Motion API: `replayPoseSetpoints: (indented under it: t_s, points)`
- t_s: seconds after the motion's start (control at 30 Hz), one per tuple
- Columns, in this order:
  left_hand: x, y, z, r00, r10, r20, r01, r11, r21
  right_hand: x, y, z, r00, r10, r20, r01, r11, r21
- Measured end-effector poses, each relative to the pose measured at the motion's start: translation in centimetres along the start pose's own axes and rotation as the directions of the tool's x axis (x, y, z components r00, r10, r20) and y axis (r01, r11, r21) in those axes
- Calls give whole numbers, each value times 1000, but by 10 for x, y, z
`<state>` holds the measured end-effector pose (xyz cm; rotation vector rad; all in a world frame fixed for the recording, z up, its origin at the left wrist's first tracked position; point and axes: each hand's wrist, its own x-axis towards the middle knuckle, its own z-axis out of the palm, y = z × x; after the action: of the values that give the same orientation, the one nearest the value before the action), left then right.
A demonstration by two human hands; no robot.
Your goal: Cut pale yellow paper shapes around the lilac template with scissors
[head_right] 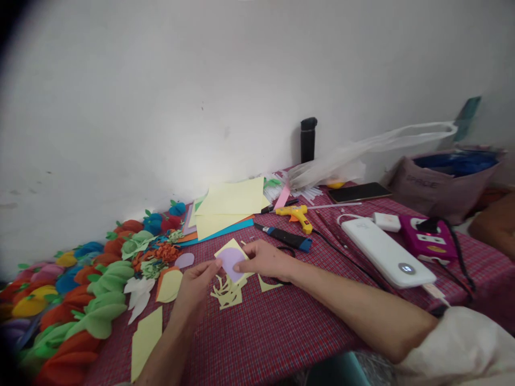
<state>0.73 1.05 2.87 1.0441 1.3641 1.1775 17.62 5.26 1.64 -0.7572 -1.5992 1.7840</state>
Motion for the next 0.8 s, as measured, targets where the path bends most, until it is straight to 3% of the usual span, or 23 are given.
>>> replayPoseSetpoints:
  t_s: [0.8]
  points:
    - [-1,-3,-1,999,5,40,-6,1000,18,-3,-5,-1,997,71,22,-71,997,30]
